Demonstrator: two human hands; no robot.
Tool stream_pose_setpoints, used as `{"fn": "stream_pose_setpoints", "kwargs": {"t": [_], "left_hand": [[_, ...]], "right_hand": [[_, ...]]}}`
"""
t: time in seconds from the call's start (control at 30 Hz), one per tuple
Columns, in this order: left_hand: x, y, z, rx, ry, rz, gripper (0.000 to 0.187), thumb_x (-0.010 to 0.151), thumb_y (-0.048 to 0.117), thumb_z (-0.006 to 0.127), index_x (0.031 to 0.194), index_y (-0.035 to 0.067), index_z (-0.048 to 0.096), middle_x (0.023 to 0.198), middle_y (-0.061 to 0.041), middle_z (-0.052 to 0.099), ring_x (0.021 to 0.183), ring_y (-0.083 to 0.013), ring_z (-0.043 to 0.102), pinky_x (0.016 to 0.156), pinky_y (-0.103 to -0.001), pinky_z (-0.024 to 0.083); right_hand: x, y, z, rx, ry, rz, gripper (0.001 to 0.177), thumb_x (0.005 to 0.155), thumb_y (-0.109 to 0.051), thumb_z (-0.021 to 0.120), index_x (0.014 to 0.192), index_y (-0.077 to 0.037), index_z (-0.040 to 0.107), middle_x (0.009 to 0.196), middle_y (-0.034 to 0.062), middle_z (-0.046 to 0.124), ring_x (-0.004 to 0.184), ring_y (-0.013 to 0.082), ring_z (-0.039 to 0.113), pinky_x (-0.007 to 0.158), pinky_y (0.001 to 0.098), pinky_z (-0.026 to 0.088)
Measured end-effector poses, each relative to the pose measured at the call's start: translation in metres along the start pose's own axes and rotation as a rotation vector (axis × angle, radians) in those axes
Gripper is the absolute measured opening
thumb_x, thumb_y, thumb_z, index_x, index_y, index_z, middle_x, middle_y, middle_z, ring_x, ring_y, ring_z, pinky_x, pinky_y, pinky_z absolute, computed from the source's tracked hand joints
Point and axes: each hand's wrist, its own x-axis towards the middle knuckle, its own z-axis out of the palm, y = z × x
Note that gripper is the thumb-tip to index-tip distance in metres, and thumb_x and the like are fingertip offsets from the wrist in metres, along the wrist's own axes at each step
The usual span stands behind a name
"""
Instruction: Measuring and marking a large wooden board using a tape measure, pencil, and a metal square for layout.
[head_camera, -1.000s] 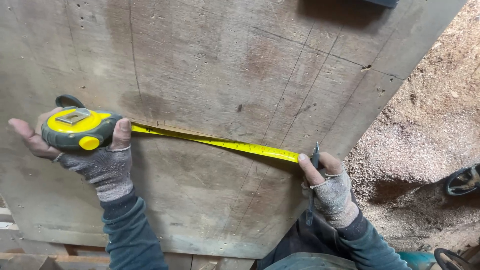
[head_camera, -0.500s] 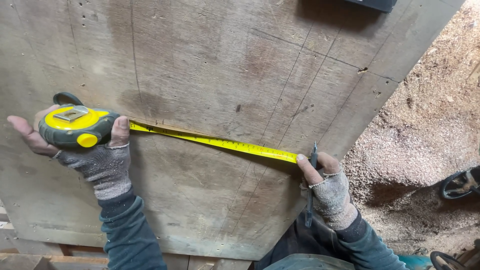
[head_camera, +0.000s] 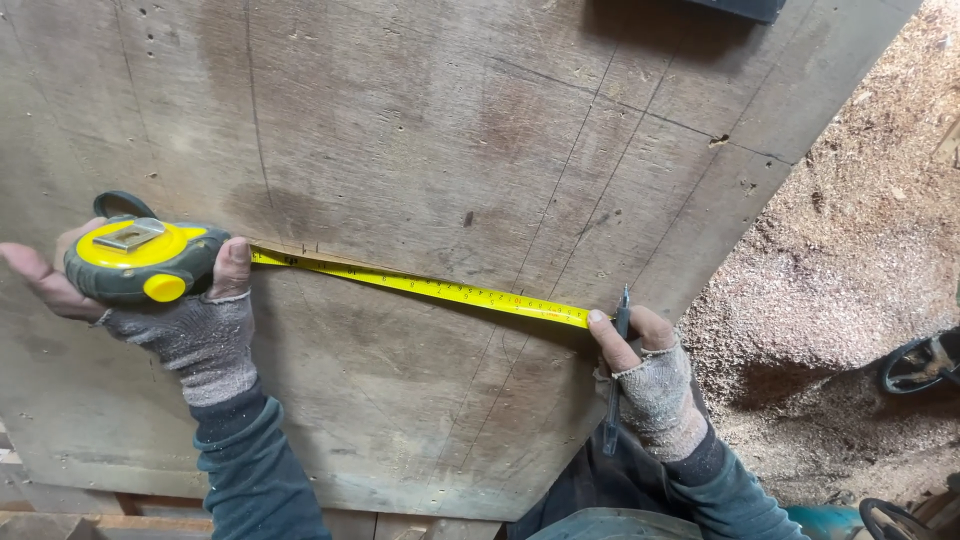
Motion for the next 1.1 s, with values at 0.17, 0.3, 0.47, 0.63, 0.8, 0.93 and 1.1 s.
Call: {"fn": "stream_pose_setpoints", "kwargs": {"t": [0.17, 0.3, 0.47, 0.63, 0.8, 0.93, 1.1], "left_hand": [[-0.001, 0.003, -0.002, 0.02, -0.019, -0.009, 0.126, 0.087, 0.035, 0.107, 0.168, 0.023, 0.011, 0.147, -0.021, 0.049, 0.129, -0.0358, 0.062, 0.122, -0.049, 0.062], [-0.001, 0.008, -0.004, -0.041, -0.037, -0.03, 0.123, 0.09, 0.027, 0.106, 0.169, 0.025, 0.011, 0.148, -0.022, 0.047, 0.132, -0.0363, 0.058, 0.129, -0.051, 0.058], [-0.002, 0.004, -0.003, 0.005, -0.024, -0.049, 0.126, 0.087, 0.032, 0.109, 0.167, 0.022, 0.012, 0.148, -0.019, 0.047, 0.134, -0.035, 0.06, 0.125, -0.05, 0.058], [-0.004, -0.003, 0.0, 0.058, 0.006, -0.037, 0.129, 0.086, 0.037, 0.109, 0.166, 0.02, 0.01, 0.149, -0.018, 0.047, 0.138, -0.0353, 0.062, 0.124, -0.05, 0.061], [-0.014, 0.001, -0.004, -0.025, -0.03, -0.14, 0.131, 0.09, 0.034, 0.108, 0.169, 0.017, 0.006, 0.177, -0.004, 0.008, 0.171, -0.0305, 0.03, 0.148, -0.046, 0.032], [-0.013, 0.007, -0.005, 0.109, -0.043, -0.116, 0.126, 0.093, 0.04, 0.102, 0.165, 0.014, 0.003, 0.176, -0.013, 0.004, 0.169, -0.0389, 0.026, 0.143, -0.05, 0.036], [-0.006, 0.019, -0.003, 0.039, 0.014, -0.103, 0.123, 0.084, 0.033, 0.099, 0.161, 0.009, 0.006, 0.15, -0.02, 0.049, 0.135, -0.0366, 0.061, 0.117, -0.044, 0.052]], "right_hand": [[-0.005, 0.001, 0.004, 0.052, -0.004, 0.033, 0.076, 0.079, 0.009, 0.073, 0.149, -0.017, 0.054, 0.129, 0.0111, 0.043, 0.094, 0.0235, 0.058, 0.072, 0.0349, 0.054], [-0.004, 0.0, 0.004, 0.009, 0.001, 0.033, 0.073, 0.081, 0.003, 0.074, 0.148, -0.018, 0.055, 0.127, 0.0115, 0.044, 0.1, 0.0279, 0.057, 0.063, 0.04, 0.053], [-0.001, -0.001, 0.004, 0.036, 0.035, -0.005, 0.072, 0.081, 0.01, 0.071, 0.147, -0.013, 0.056, 0.127, 0.0133, 0.044, 0.097, 0.0268, 0.057, 0.071, 0.0375, 0.054], [-0.006, -0.001, 0.008, 0.06, 0.021, 0.019, 0.077, 0.079, 0.017, 0.073, 0.146, -0.016, 0.058, 0.13, 0.0119, 0.042, 0.078, 0.0162, 0.061, 0.069, 0.0312, 0.056], [0.047, -0.055, -0.01, 0.794, 0.197, 0.986, 0.024, 0.088, -0.016, 0.081, 0.089, -0.012, 0.057, 0.057, -0.0001, 0.046, 0.04, 0.0084, 0.047, 0.039, 0.0222, 0.039], [0.061, -0.069, -0.025, 0.874, 0.141, 0.961, 0.034, 0.092, -0.019, 0.077, 0.072, -0.014, 0.05, 0.051, 0.0018, 0.047, 0.043, 0.011, 0.046, 0.04, 0.0248, 0.035], [0.076, -0.084, -0.041, 0.756, 0.074, 0.733, 0.055, 0.094, -0.02, 0.068, 0.057, -0.017, 0.029, 0.052, -0.0064, 0.029, 0.051, 0.0058, 0.026, 0.047, 0.0266, 0.019]]}}
